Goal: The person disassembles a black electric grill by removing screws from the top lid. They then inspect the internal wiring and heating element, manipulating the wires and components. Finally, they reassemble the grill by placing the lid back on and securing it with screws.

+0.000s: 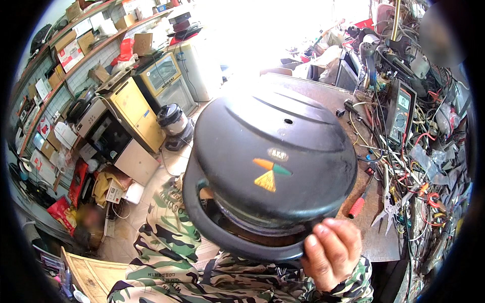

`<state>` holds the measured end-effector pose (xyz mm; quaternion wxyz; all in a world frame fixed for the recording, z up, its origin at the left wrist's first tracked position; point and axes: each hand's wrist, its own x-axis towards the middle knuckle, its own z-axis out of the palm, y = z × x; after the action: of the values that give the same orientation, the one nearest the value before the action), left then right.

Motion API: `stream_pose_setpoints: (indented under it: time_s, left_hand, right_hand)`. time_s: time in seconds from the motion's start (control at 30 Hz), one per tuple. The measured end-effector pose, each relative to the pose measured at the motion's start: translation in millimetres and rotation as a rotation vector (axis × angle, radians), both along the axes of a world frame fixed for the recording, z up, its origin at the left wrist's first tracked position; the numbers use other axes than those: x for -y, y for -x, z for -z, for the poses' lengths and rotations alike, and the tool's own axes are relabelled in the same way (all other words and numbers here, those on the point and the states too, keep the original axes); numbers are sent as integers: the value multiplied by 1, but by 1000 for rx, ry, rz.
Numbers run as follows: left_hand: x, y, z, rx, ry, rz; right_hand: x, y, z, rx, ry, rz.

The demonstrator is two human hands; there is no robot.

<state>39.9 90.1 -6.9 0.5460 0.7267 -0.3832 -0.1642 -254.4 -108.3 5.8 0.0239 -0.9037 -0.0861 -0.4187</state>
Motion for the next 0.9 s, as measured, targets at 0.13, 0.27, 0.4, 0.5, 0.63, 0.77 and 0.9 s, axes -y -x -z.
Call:
stream_pose_setpoints:
  time_s: [0.13, 0.27, 0.4, 0.5, 0.63, 0.77, 0.9]
  left_hand:
    - [27, -12, -14, 152, 68, 36]
    - [63, -21, -30, 268, 174, 77]
    - [91, -25, -45, 324, 283, 106]
    - [117, -22, -56, 322, 389, 154]
    - [142, -10, -75, 163, 528, 220]
    - [154, -5, -85, 70, 550, 166]
    - [170, -9, -78, 29, 528, 93]
  right_hand:
    - [9, -18, -19, 221, -13, 70]
    - [23, -34, -52, 286, -15, 91]
    - [40, -61, -79, 382, -48, 82]
    - [51, -74, -102, 417, -90, 83]
    - [67, -87, -113, 452, -304, 18]
    - [72, -101, -116, 532, -475, -62]
    - [88, -114, -112, 587, -489, -96]
